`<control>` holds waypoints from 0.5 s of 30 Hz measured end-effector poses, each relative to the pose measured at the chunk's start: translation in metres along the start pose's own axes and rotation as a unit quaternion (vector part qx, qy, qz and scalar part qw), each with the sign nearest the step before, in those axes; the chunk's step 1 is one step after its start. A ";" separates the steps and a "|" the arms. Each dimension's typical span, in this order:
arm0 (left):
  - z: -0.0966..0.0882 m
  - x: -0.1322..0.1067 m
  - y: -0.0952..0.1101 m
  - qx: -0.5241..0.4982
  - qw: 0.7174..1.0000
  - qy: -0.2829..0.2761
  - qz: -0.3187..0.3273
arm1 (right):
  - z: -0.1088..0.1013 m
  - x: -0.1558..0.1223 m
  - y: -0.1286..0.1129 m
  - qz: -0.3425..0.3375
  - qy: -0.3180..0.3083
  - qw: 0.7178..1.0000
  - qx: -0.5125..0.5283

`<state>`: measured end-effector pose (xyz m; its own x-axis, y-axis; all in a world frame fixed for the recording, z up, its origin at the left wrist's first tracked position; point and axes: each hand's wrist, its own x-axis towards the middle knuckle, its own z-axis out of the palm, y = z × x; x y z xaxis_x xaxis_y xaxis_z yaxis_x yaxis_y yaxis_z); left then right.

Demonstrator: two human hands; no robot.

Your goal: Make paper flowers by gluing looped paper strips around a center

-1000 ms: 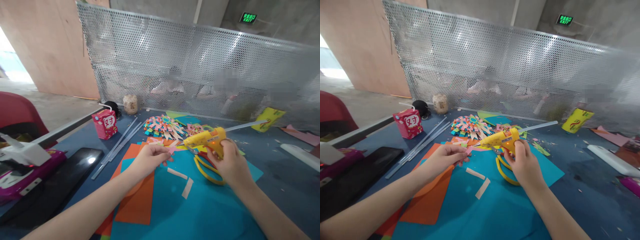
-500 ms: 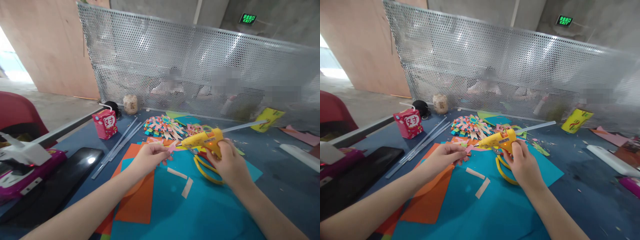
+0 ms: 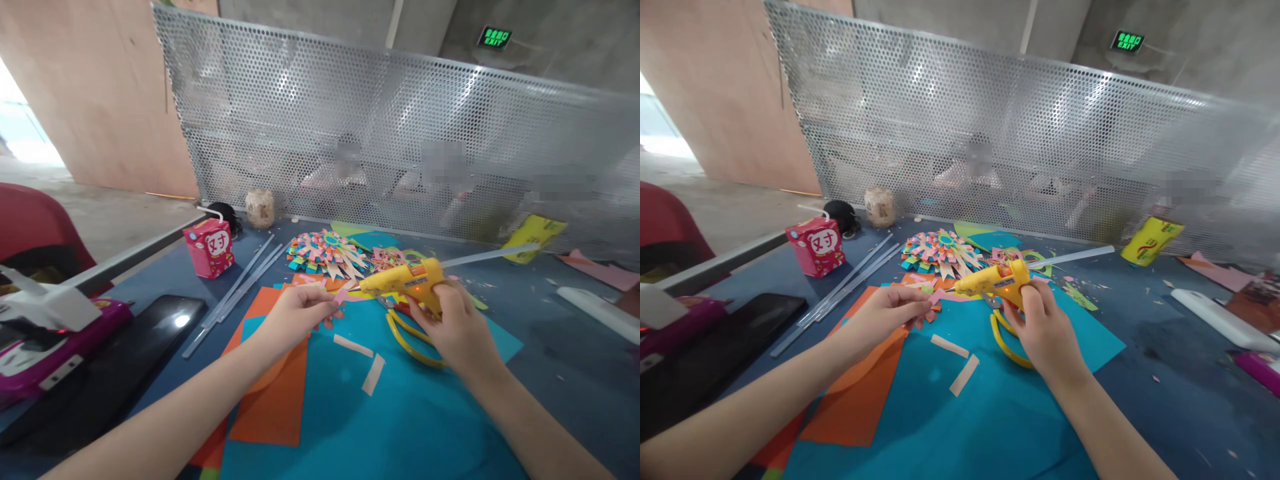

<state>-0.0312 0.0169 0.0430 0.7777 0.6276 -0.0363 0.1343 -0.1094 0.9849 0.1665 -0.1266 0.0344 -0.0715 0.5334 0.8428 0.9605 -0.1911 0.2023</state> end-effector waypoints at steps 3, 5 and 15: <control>0.001 0.000 0.000 -0.014 1.000 -0.001 0.006 | -0.001 0.000 -0.001 -0.006 -0.005 1.000 -0.006; 0.001 0.000 0.000 -0.026 1.000 -0.002 0.008 | 0.000 0.000 -0.001 -0.004 -0.011 1.000 -0.010; 0.003 -0.003 0.009 -0.059 0.997 0.055 -0.009 | 0.016 -0.012 0.062 0.376 -0.248 0.886 -0.112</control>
<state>-0.0307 0.0121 0.0519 0.7036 0.7094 -0.0411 0.0686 -0.0102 0.9976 0.2306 -0.1320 0.0289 0.7459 0.4716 0.4703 0.6052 -0.7748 -0.1828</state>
